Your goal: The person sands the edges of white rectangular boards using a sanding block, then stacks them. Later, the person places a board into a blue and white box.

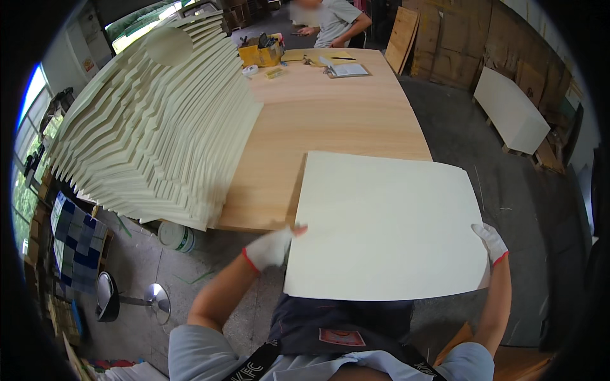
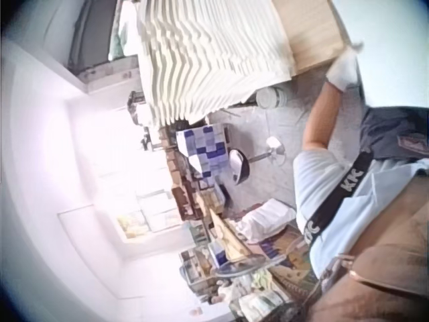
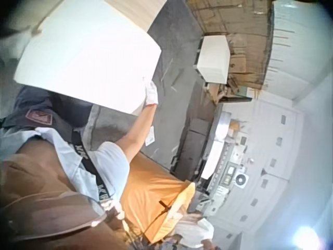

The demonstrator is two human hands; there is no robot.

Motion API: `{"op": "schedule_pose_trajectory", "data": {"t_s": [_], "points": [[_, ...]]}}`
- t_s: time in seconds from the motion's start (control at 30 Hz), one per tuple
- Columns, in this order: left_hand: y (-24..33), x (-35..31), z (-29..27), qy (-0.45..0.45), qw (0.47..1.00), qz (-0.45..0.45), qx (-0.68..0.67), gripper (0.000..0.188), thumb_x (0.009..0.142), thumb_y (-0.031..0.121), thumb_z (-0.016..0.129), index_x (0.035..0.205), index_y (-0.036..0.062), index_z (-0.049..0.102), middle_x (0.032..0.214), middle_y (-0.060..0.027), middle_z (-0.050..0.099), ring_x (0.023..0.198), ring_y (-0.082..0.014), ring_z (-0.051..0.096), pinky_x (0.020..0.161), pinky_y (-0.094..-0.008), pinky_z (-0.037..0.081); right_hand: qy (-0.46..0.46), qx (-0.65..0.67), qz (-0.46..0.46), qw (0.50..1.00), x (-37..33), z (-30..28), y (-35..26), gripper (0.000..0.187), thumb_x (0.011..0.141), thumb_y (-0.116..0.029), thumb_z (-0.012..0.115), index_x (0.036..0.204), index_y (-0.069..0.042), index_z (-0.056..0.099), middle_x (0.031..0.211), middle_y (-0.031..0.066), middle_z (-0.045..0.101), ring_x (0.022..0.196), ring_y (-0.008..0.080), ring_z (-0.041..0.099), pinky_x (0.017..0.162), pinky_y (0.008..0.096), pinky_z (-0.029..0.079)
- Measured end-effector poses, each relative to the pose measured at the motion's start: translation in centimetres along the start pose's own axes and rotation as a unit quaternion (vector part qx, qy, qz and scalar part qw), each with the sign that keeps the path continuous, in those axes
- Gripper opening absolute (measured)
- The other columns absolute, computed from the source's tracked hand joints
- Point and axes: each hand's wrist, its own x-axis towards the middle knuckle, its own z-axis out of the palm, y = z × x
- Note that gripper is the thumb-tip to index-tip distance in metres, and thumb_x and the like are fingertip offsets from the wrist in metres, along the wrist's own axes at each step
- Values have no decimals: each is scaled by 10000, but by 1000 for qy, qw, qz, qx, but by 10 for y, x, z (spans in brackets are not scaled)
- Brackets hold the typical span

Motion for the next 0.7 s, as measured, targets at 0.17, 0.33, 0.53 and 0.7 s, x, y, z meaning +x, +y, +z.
{"op": "schedule_pose_trajectory", "data": {"t_s": [0.17, 0.33, 0.53, 0.7], "points": [[70, 42, 17, 84, 944, 10, 320, 486, 971, 197, 529, 1384, -37, 423, 1325, -161, 549, 1200, -216, 542, 998, -349, 451, 8, -9, 8, 1000, 2, 27, -20, 486, 887, -280, 686, 1237, 37, 571, 1140, 86, 650, 1019, 152, 612, 900, 291, 468], [84, 27, 27, 58, 941, 238, 234, 488, 904, 57, 567, 1358, -58, 432, 1270, -135, 572, 1140, -210, 557, 966, -325, 455, 98, -73, -135, 983, -18, 54, -82, 459, 858, -225, 703, 1209, 39, 570, 1110, 95, 654, 963, 143, 615, 845, 289, 486], [144, -15, 20, 125, 800, 435, 393, 510, 937, 67, 572, 1397, -46, 382, 1288, -146, 560, 1108, -216, 577, 966, -343, 472, 194, -40, -332, 922, 2, 54, -131, 481, 854, -220, 728, 1221, 32, 547, 1083, 86, 653, 950, 140, 609, 829, 288, 497], [187, -27, -12, 176, 866, 393, 256, 597, 871, 101, 679, 1384, -28, 404, 1303, -95, 532, 1180, -202, 519, 1005, -325, 410, 89, 54, -329, 939, 30, 62, -151, 603, 842, -292, 760, 1288, 14, 492, 1131, 92, 622, 976, 156, 615, 843, 325, 513]]}}
